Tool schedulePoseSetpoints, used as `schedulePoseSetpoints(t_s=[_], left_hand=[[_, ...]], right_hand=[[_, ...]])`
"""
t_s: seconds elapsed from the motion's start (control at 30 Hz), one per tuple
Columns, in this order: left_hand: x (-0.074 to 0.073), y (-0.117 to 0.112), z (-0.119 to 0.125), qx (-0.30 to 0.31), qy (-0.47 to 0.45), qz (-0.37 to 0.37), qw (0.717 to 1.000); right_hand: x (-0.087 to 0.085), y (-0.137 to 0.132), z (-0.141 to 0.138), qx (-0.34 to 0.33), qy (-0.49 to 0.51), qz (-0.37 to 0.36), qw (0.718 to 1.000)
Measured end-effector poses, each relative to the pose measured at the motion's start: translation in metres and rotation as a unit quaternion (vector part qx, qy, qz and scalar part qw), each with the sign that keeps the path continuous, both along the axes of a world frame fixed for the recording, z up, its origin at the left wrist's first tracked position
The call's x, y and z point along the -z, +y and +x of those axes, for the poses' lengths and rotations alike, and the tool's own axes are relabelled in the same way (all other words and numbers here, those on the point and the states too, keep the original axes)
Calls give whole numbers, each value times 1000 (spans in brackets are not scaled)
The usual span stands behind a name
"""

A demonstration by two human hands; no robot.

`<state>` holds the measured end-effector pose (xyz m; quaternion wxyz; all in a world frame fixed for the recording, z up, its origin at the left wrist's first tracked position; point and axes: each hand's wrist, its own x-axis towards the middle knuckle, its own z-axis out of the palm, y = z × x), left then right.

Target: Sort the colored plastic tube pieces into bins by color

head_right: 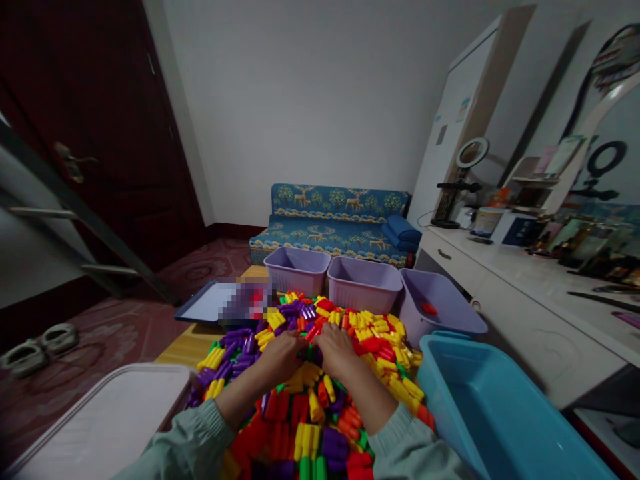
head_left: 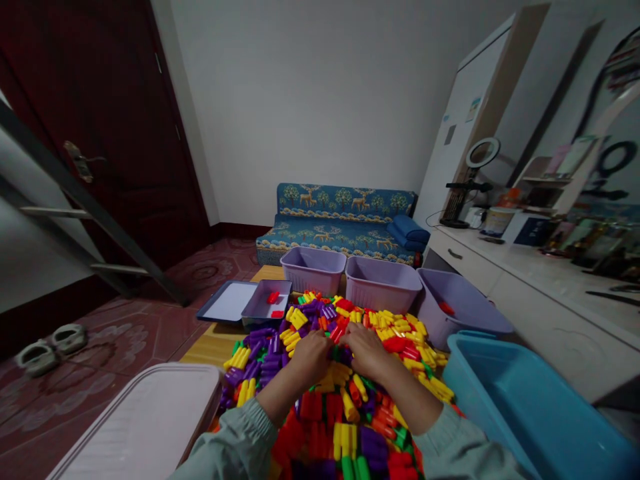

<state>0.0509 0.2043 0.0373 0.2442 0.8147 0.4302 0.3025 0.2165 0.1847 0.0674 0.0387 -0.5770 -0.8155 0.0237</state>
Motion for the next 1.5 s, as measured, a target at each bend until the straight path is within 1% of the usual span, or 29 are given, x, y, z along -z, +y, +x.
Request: schedulePoseSetpoints(t_s=[0.07,0.17,0.23,0.3,0.37,0.4,0.43,0.5,0.57,0.6,0.63,0.7,0.8,0.87,0.9,0.93,0.97,1.0,1.03,1.1,1.13,1.17,1.2,1.23,1.27,1.33,1.37,1.43,1.5], left_hand=[[0,-3,2,-13,86,-18,996],[1,-6,4,-22,232,-26,972],[3,-6,3,-28,253,-18,967],[6,-3,1,-39,189,-17,981],[10,3,0,-60,71,-41,995],[12,7,0,-75,2,-67,995],[14,12,0,-90,-69,-103,988],[18,21,2,-111,-196,-197,954],[22,28,3,-113,-279,-276,913],[24,31,3,-111,-302,-289,902],[25,33,3,-109,-314,-281,900],[27,35,1,-115,-327,-232,909],[27,32,-2,-125,-352,-190,908],[23,29,-3,-132,-373,-186,899],[21,28,-3,-133,-383,-183,896],[18,27,-3,-134,-395,-178,891],[15,25,-3,-134,-410,-176,885],[12,24,-3,-130,-428,-178,876],[9,23,-2,-124,-447,-187,866],[7,20,1,-108,-479,-221,843],[7,19,2,-99,-491,-242,831],[7,18,4,-90,-501,-265,819],[9,17,5,-83,-512,-284,806],[11,16,6,-76,-523,-301,794],[13,16,7,-71,-533,-312,783],[16,16,8,-67,-547,-320,770],[18,16,7,-67,-549,-318,770],[20,18,7,-71,-542,-307,780],[22,21,6,-73,-517,-285,804]], right_hand=[[5,-2,0,3,19,19,1000],[13,3,3,27,75,19,997],[15,11,4,66,133,12,989],[14,23,2,106,197,12,975],[12,35,-2,139,242,19,960],[12,41,-5,153,252,24,955],[12,47,-9,164,250,27,954],[12,56,-18,175,210,14,962],[12,61,-27,177,154,-13,972],[12,62,-32,178,132,-24,975],[12,62,-35,181,118,-32,976],[12,61,-39,185,107,-38,976],[12,56,-36,192,105,-29,975],[14,52,-29,202,155,16,967],[15,50,-25,210,206,45,955],[16,48,-21,219,274,70,934],[18,45,-18,230,357,81,902],[19,43,-16,240,449,70,858],[19,39,-15,247,543,37,802],[18,32,-15,248,703,-58,664],[17,28,-16,243,757,-101,598],[15,23,-18,238,793,-134,544],[12,19,-19,236,816,-154,506],[9,15,-21,236,828,-163,481],[6,12,-23,236,835,-168,467],[1,7,-26,233,842,-174,455],[-1,5,-27,228,845,-178,450],[-3,3,-30,213,853,-188,438],[-2,2,-33,199,859,-207,425]])
